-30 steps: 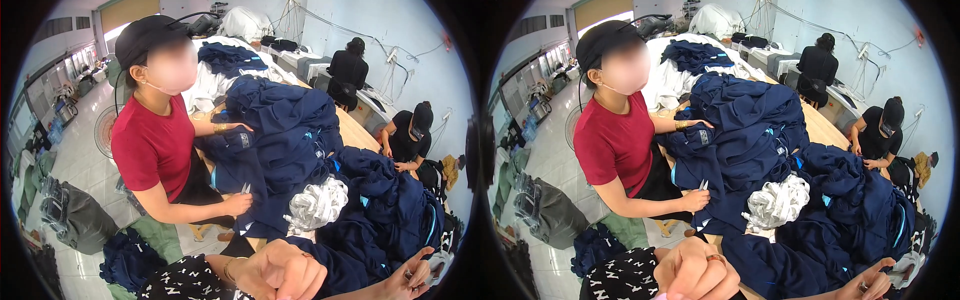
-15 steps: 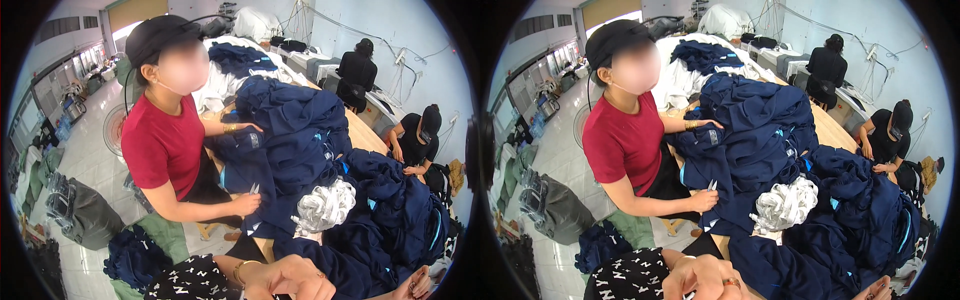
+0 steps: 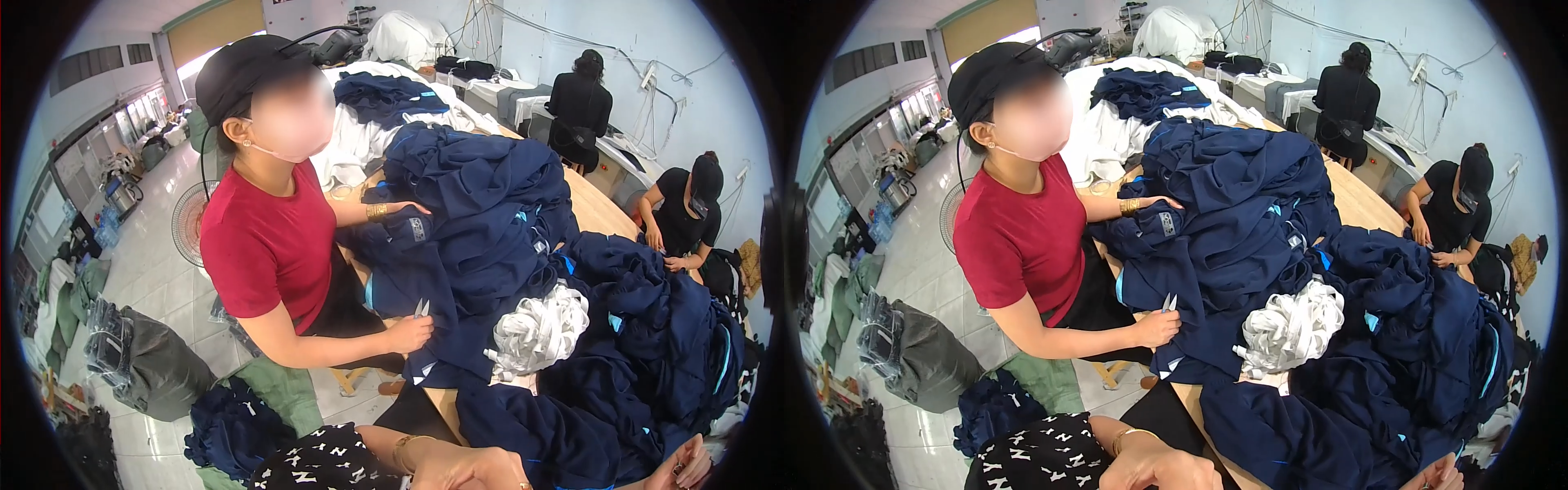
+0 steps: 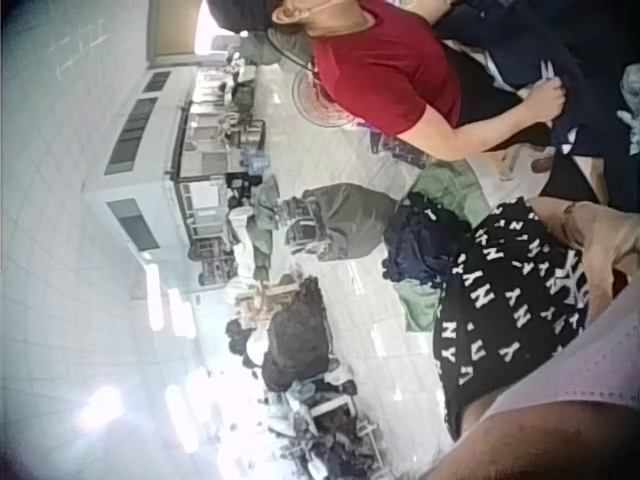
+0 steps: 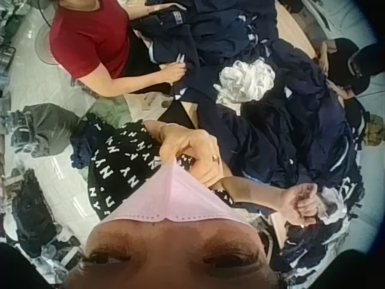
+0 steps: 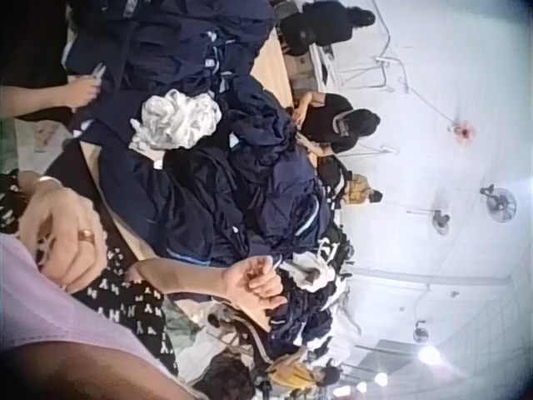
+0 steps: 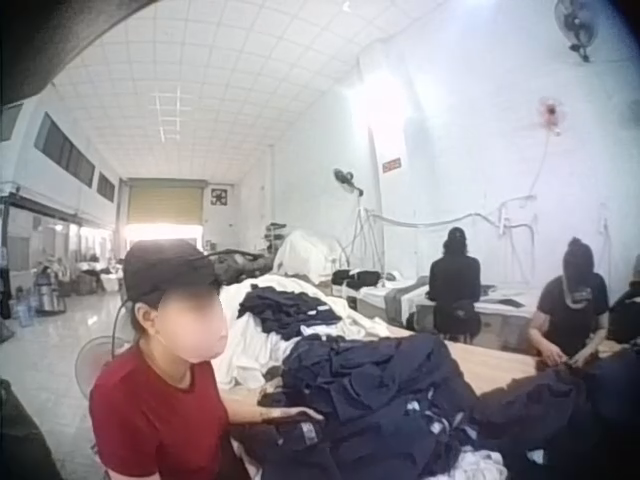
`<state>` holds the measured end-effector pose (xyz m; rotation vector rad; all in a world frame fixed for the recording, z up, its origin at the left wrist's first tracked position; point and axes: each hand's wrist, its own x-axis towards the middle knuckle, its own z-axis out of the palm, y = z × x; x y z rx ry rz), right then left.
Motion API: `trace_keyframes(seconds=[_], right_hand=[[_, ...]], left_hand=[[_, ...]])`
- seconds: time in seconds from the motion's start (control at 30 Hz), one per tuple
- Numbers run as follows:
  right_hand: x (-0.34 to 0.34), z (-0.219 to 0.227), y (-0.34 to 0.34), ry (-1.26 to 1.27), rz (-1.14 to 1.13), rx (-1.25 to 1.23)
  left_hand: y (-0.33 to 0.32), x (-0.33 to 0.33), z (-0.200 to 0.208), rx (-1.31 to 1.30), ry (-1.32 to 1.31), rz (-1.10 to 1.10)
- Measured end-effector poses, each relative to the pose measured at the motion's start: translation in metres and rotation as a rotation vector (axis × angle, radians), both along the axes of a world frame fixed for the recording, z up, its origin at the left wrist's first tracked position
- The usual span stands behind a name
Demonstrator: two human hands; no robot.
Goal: Trimming loose threads from blue clothing garments using a small handheld thread clipper in a factory setting.
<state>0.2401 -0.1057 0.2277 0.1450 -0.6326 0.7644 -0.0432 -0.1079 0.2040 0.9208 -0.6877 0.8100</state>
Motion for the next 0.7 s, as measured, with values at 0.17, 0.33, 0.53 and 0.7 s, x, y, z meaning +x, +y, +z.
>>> trace_keyframes(seconds=[0.17, 0.33, 0.53, 0.7], right_hand=[[0.0, -0.007, 0.005, -0.057, 0.044, -0.011], [-0.001, -0.009, 0.005, -0.101, 0.057, -0.026], [-0.006, -0.009, 0.004, -0.078, 0.05, -0.062], [-0.008, -0.01, 0.003, -0.052, 0.067, -0.061]], left_hand=[[0.006, 0.0, 0.001, 0.102, 0.0, -0.051], [-0.002, 0.001, -0.002, 0.043, 0.102, -0.062], [-0.001, 0.001, -0.005, 0.027, 0.132, -0.117], [-0.006, 0.004, -0.002, -0.013, 0.128, -0.139]])
